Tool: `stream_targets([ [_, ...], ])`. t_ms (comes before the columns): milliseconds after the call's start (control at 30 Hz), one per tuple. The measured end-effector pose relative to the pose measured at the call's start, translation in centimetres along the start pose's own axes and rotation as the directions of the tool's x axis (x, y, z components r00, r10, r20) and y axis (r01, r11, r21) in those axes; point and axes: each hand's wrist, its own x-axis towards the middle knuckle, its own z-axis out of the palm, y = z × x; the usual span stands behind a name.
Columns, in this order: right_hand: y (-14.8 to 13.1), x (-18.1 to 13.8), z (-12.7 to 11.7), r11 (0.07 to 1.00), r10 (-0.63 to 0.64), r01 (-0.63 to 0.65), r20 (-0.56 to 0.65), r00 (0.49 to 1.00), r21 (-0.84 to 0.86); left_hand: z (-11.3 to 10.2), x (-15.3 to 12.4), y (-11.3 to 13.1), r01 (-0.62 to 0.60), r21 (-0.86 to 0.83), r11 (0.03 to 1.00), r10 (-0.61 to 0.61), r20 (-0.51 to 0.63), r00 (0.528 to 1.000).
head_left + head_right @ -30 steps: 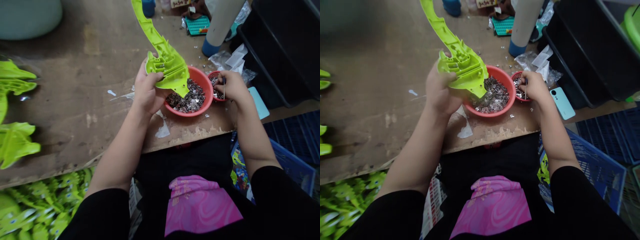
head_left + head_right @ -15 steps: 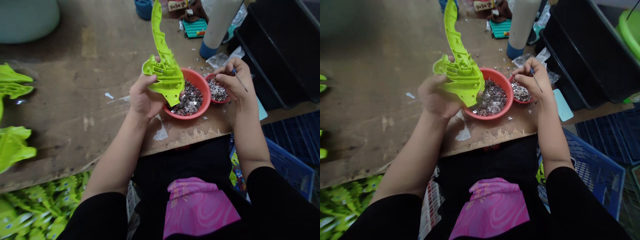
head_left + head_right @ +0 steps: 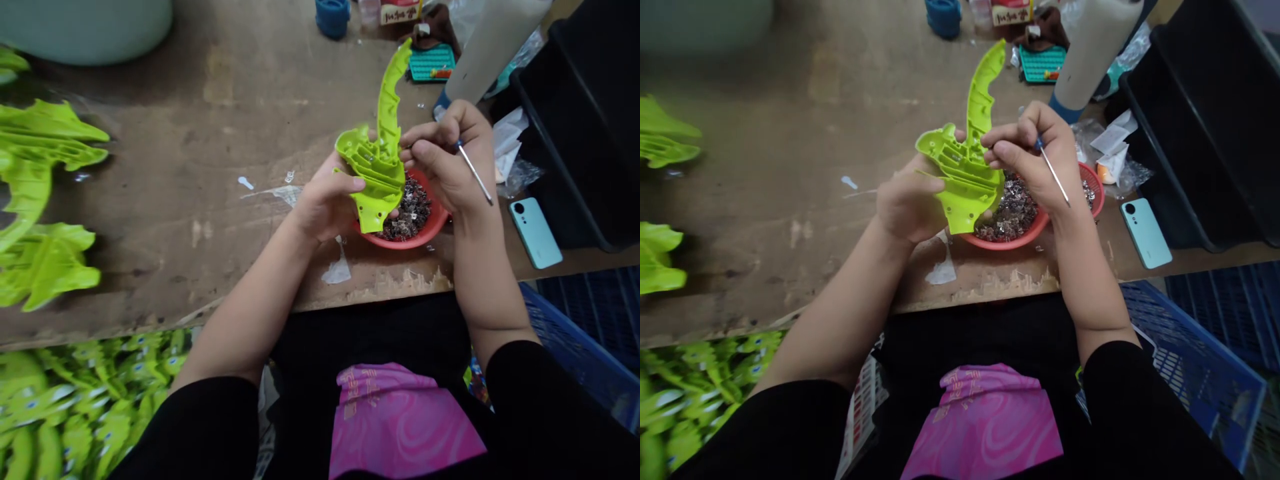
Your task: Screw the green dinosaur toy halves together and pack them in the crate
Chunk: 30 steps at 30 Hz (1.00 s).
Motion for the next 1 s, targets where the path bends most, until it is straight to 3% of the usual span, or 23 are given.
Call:
stream_targets([
  [167, -0.8, -1.9, 0.9, 0.941, -0.224, 0.221, 0.015, 0.974, -0.255, -0.2, -0.3, 0.0, 0.188, 0.044, 0.981, -0.193, 0.183, 0.964],
  [333, -1.3, -2.7, 0.6, 0.749, -0.417, 0.47, 0.219, 0.882, -0.466, -0.2, -0.5, 0.0, 0.283, 0.078, 0.956, -0.294, 0.278, 0.915],
  [500, -2.2, -3.0, 0.1, 0.695, -0.207, 0.334, 0.268, 0.941, -0.637, 0.2, -0.5, 0.4, 0.246, 0.111, 0.963, -0.265, 0.204, 0.942],
  [667, -2.3, -2.8, 0.2, 0.59, -0.18, 0.388, 0.354, 0.918, -0.708, 0.6, -0.6, 0.5, 0.22, 0.126, 0.967, -0.238, 0.153, 0.959],
  [767, -1.9, -2.6, 0.2, 0.6, -0.104, 0.33, 0.338, 0.935, -0.729, 0.7, -0.8, 0.5, 0.222, 0.122, 0.967, -0.234, 0.095, 0.968],
  [833, -1.5, -2.3, 0.3, 0.617, -0.041, 0.271, 0.314, 0.949, -0.739, 0.6, -0.9, 0.4, 0.262, 0.095, 0.96, -0.273, 0.12, 0.955],
  [933, -0.7, -1.7, 0.3, 0.602, -0.187, 0.383, 0.342, 0.921, -0.701, 0.5, -1.1, 0.4, 0.296, 0.058, 0.953, -0.302, 0.166, 0.939],
  [1000, 0.0, -1.2, 0.2, 0.568, -0.402, 0.527, 0.346, 0.848, -0.632, 0.6, -1.2, 0.3, 0.26, 0.031, 0.965, -0.261, 0.144, 0.954],
])
